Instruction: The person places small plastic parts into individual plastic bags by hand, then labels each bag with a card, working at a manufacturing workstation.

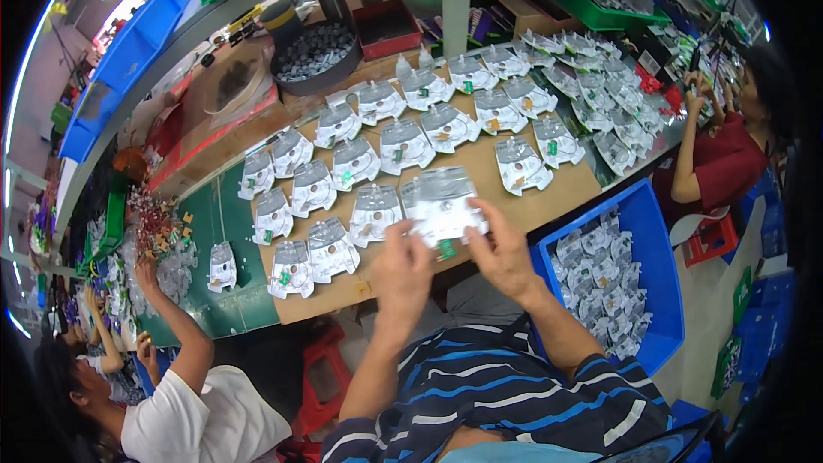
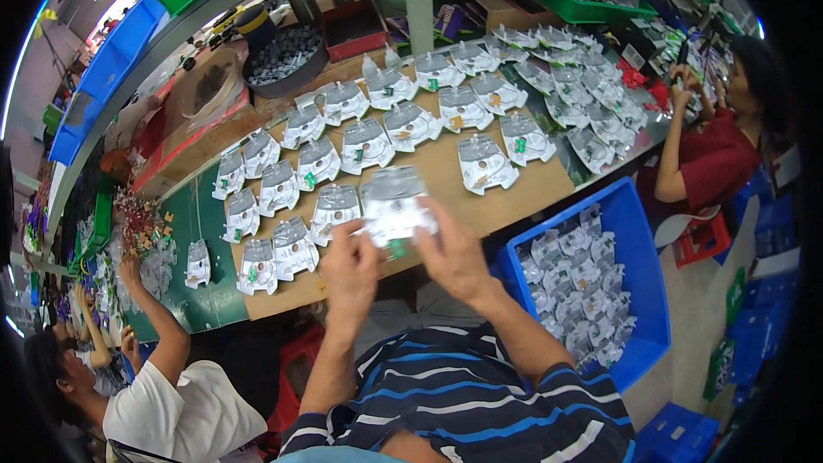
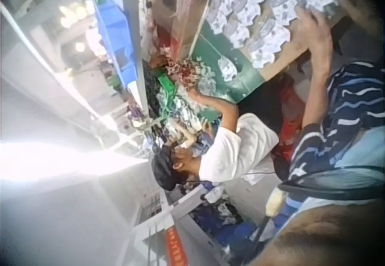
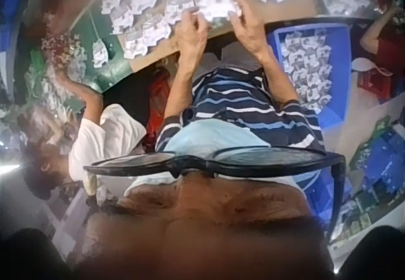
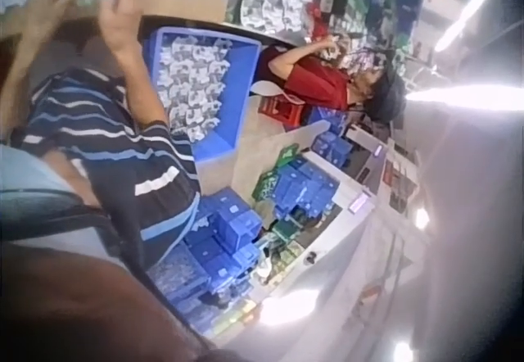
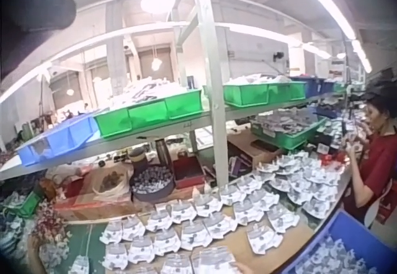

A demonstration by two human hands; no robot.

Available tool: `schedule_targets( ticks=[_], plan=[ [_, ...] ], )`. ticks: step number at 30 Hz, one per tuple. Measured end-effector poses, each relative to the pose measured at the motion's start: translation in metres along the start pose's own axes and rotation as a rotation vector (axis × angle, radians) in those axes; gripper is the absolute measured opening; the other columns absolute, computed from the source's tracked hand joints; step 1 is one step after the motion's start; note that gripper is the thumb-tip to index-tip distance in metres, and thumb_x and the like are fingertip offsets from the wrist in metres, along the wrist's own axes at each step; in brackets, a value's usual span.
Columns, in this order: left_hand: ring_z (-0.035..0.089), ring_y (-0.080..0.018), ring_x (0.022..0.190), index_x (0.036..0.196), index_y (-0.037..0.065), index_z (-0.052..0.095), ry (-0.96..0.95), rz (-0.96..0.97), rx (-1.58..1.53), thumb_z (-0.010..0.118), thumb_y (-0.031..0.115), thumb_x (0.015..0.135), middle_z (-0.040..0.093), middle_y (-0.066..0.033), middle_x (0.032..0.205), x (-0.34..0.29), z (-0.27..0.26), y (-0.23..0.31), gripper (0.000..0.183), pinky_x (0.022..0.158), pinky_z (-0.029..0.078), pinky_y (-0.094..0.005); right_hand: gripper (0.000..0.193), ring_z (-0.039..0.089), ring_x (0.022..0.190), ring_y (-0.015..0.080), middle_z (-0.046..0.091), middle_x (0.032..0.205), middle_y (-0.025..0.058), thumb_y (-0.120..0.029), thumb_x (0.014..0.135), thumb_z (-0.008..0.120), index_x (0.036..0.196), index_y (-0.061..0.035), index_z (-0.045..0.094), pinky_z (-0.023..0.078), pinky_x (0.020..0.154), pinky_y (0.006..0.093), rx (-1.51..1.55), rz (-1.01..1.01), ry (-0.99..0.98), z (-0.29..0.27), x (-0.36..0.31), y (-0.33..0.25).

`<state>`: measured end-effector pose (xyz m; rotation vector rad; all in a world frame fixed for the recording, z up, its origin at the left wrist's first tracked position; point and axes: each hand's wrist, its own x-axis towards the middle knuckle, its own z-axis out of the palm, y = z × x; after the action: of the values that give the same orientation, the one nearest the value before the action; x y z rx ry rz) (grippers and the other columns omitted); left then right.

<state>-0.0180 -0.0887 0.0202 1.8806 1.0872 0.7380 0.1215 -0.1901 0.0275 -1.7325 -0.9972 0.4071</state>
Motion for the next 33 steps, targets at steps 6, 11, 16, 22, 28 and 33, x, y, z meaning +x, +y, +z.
schedule_targets(
  ticks=[6,11,16,22,28,33],
  plan=[
    [0.065,-0.0323,0.060,0.118,0.002,0.055,-0.108,0.063,-0.200,0.059,0.014,0.096,0.066,-0.0182,0.071,0.001,0.034,0.014,0.026,0.056,0.049,-0.0407,0.036,0.050,0.053,0.0056,0.056,0.069,0.0001,-0.010,0.095,0.059,0.130,-0.0046,0.053,0.041,0.046,0.0231,0.197,0.313,0.020,-0.047,0.028,0.054],
    [0.061,-0.0139,0.057,0.118,-0.002,0.056,-0.309,0.032,-0.201,0.055,0.015,0.098,0.066,-0.0106,0.072,-0.017,0.022,-0.022,0.026,0.054,0.049,-0.0290,0.037,0.049,0.049,0.0065,0.057,0.065,0.0019,-0.010,0.094,0.060,0.130,-0.0039,0.053,0.039,0.044,0.0230,0.138,0.332,-0.061,-0.049,0.040,0.054],
    [0.061,-0.0135,0.058,0.113,-0.003,0.059,-0.278,-0.093,-0.207,0.056,0.015,0.098,0.067,-0.0102,0.074,-0.014,0.009,-0.030,0.024,0.054,0.049,-0.0282,0.039,0.047,0.045,0.0058,0.056,0.059,0.0010,-0.012,0.094,0.061,0.131,-0.0033,0.054,0.034,0.040,0.0231,-0.028,0.253,-0.001,-0.041,0.041,0.066],
    [0.065,-0.0223,0.058,0.110,-0.002,0.060,-0.265,-0.094,-0.285,0.057,0.013,0.096,0.065,-0.0132,0.070,-0.012,0.000,-0.042,0.021,0.055,0.050,-0.0345,0.032,0.059,0.067,0.0171,0.062,0.076,0.0086,-0.014,0.094,0.061,0.123,-0.0006,0.059,0.046,0.060,0.0304,-0.504,0.032,0.247,-0.052,0.051,0.049],
    [0.067,-0.0269,0.061,0.107,0.000,0.062,-0.278,-0.065,-0.317,0.058,0.013,0.095,0.067,-0.0143,0.073,-0.010,0.003,-0.052,0.018,0.057,0.051,-0.0366,0.027,0.056,0.107,0.0371,0.060,0.114,0.0194,-0.016,0.094,0.060,0.113,0.0024,0.059,0.043,0.091,0.0445,-0.861,-0.219,0.115,-0.050,0.069,0.069],
    [0.069,-0.0336,0.069,0.105,0.002,0.063,-0.234,0.060,-0.231,0.061,0.013,0.093,0.069,-0.0168,0.078,-0.010,0.007,-0.051,0.017,0.061,0.053,-0.0408,0.024,0.058,0.105,0.0359,0.062,0.111,0.0177,-0.015,0.092,0.062,0.109,0.0013,0.061,0.043,0.091,0.0448,-0.809,-0.278,0.097,-0.053,0.070,0.072]
  ],
)
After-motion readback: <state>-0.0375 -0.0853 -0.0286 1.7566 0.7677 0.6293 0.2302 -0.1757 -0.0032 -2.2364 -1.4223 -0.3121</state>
